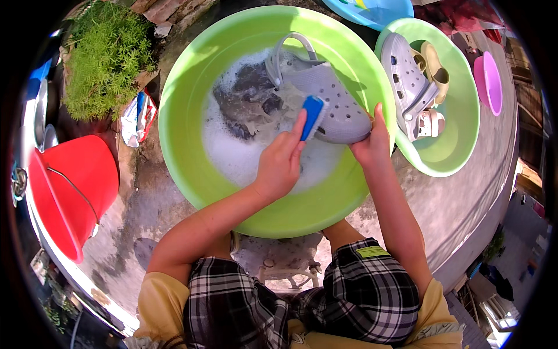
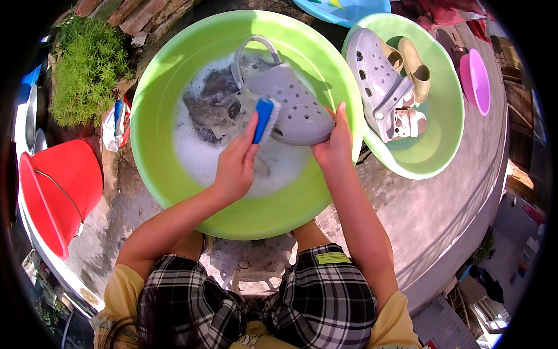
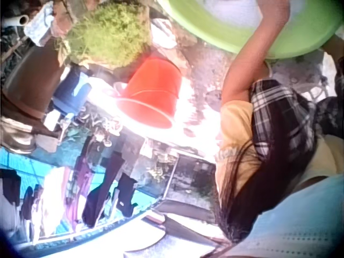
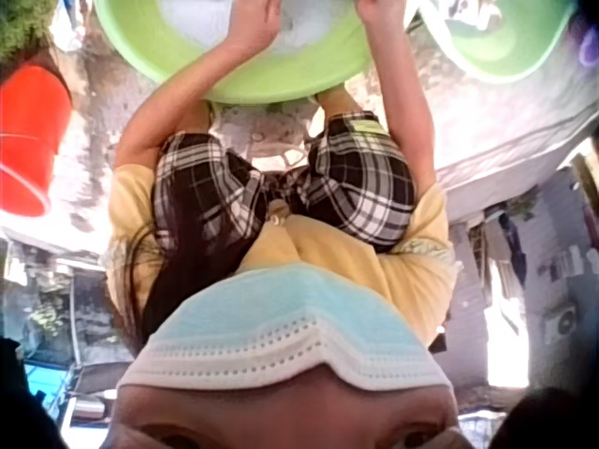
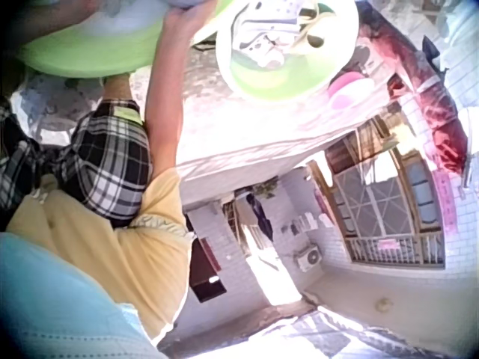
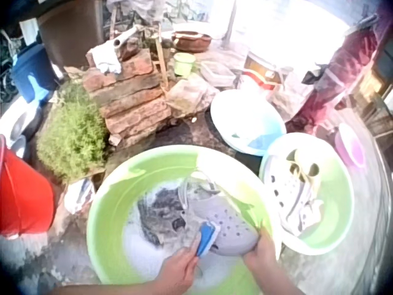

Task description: The person scrubs a grey clog-style shoe with a blue brush in a green basin filled with soapy water. They rotate the shoe to clean various surfaces, including the sole and the interior, while maintaining a consistent scrubbing motion.

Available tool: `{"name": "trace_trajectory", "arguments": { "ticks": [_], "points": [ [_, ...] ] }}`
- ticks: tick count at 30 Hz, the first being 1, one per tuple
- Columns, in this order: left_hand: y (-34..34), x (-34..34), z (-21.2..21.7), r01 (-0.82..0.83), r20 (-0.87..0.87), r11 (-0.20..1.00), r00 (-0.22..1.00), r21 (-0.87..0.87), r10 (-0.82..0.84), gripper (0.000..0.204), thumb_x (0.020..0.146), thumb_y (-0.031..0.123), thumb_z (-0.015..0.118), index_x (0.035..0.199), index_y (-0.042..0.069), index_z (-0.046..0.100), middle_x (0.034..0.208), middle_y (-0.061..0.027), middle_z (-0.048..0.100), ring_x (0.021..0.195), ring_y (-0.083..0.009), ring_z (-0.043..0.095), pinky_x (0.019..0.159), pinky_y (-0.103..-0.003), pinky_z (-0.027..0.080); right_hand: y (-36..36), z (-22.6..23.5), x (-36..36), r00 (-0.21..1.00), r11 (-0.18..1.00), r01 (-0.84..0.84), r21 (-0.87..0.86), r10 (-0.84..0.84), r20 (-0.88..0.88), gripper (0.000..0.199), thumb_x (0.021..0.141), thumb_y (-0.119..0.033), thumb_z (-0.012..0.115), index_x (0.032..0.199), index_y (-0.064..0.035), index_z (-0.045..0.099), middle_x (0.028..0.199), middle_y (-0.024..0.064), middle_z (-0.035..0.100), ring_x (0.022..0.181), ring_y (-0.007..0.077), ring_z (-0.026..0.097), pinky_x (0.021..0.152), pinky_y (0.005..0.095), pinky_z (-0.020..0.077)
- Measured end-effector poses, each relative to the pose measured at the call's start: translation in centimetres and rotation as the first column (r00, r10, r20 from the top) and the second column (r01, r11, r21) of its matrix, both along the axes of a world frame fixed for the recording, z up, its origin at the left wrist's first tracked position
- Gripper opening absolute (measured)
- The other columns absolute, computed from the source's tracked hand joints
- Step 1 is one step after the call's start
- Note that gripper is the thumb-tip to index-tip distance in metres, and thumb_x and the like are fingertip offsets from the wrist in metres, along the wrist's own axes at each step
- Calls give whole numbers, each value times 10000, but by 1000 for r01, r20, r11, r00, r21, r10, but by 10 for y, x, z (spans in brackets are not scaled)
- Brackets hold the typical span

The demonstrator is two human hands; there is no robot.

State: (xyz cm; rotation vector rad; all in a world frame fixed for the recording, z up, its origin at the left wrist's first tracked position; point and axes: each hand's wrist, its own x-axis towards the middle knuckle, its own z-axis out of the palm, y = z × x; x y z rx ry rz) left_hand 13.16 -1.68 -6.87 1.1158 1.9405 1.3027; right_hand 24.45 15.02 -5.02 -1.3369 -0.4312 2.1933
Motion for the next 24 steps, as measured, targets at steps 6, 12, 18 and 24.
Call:
{"name": "trace_trajectory", "arguments": {
  "ticks": [6,12,18,24],
  "points": [
    [28,-29,-24,58,-441,994,893,-91,-92,525,857,96,537,1363,156,409,662,-80,450,530,-261,500,474,-363,439,-15,-9,1,983,995,-63,78,49,176,386,887,-195,557,1196,11,451,1158,148,535,1069,274,539,900,452,471],
    [11,-17,-5,184,-316,983,934,27,-166,507,853,128,552,1343,182,434,650,-92,491,537,-261,537,490,-383,453,-6,-5,7,983,977,100,-187,-68,171,360,852,-120,582,1168,2,461,1160,153,533,1056,291,550,890,446,495],
    [34,-85,-51,25,-615,981,776,-192,-140,532,866,157,545,1361,271,385,704,-80,493,585,-268,552,490,-388,456,-15,-16,19,974,959,142,-245,-91,209,362,854,-139,589,1160,6,460,1169,163,521,1079,306,537,899,441,499],
    [28,-113,-84,-396,-310,721,915,-569,258,490,882,147,471,1363,127,383,987,-200,614,875,-344,596,784,-436,463,-17,-15,13,975,970,102,-220,-54,216,405,869,-184,579,1202,-2,436,1231,169,470,1116,325,502,904,470,486]
  ]
}}
